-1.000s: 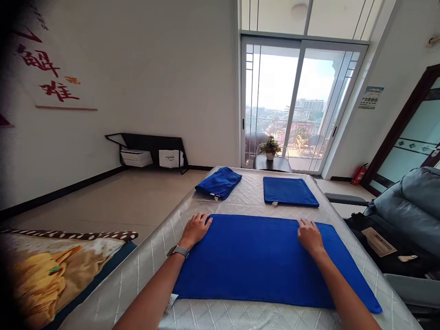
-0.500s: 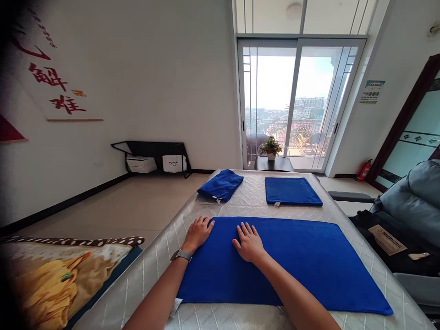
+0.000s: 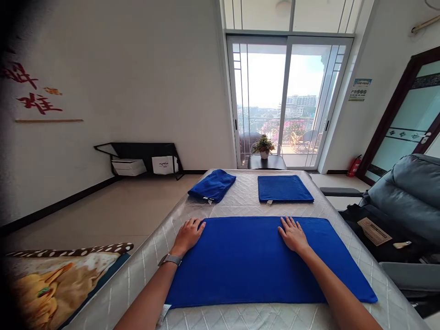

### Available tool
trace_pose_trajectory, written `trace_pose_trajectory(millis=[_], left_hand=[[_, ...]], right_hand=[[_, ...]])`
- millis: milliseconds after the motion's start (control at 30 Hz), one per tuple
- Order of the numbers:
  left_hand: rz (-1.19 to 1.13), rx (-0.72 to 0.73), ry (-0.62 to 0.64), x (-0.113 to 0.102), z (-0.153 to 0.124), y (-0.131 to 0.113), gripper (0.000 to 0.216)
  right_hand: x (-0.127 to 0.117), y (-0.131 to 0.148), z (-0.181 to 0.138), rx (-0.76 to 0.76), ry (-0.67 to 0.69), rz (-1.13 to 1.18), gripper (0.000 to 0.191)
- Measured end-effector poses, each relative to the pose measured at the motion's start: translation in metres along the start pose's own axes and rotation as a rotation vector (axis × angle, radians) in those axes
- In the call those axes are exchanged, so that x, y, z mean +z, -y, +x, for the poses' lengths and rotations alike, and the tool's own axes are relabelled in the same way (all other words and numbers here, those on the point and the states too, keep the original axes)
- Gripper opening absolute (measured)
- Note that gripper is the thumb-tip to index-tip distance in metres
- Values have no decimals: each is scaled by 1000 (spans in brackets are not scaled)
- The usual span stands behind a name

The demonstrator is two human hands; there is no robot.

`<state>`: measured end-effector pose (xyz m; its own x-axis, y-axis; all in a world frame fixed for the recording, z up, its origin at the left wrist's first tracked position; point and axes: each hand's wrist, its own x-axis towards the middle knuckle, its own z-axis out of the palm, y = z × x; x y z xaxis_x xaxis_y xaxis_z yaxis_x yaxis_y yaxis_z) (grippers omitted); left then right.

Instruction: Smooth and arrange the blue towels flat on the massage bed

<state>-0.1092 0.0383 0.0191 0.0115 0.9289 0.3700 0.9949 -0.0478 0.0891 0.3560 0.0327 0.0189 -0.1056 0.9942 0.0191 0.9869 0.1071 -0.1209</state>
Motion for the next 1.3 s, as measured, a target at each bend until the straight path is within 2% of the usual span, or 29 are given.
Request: trace_pose_trajectory(millis=[167, 233, 300, 433, 733, 1300], left_hand=[[9, -3, 23, 0, 1, -1, 43], [12, 0, 23, -1, 2, -1, 43], [19, 0, 21, -1, 2, -2, 43], [23, -3, 22, 0, 2, -1, 43], [10, 10, 24, 4, 3, 2, 46], [6, 10, 16, 5, 2, 2, 44]], right_hand=[[-6, -97, -10, 192, -58, -51, 65], [-8, -123, -13, 245, -82, -53, 67], [-6, -138, -13, 280, -103, -56, 68], [2, -144, -10, 314, -130, -68, 68], [9, -154, -7, 288, -105, -70, 71], [5, -145, -10, 362, -93, -99, 68]])
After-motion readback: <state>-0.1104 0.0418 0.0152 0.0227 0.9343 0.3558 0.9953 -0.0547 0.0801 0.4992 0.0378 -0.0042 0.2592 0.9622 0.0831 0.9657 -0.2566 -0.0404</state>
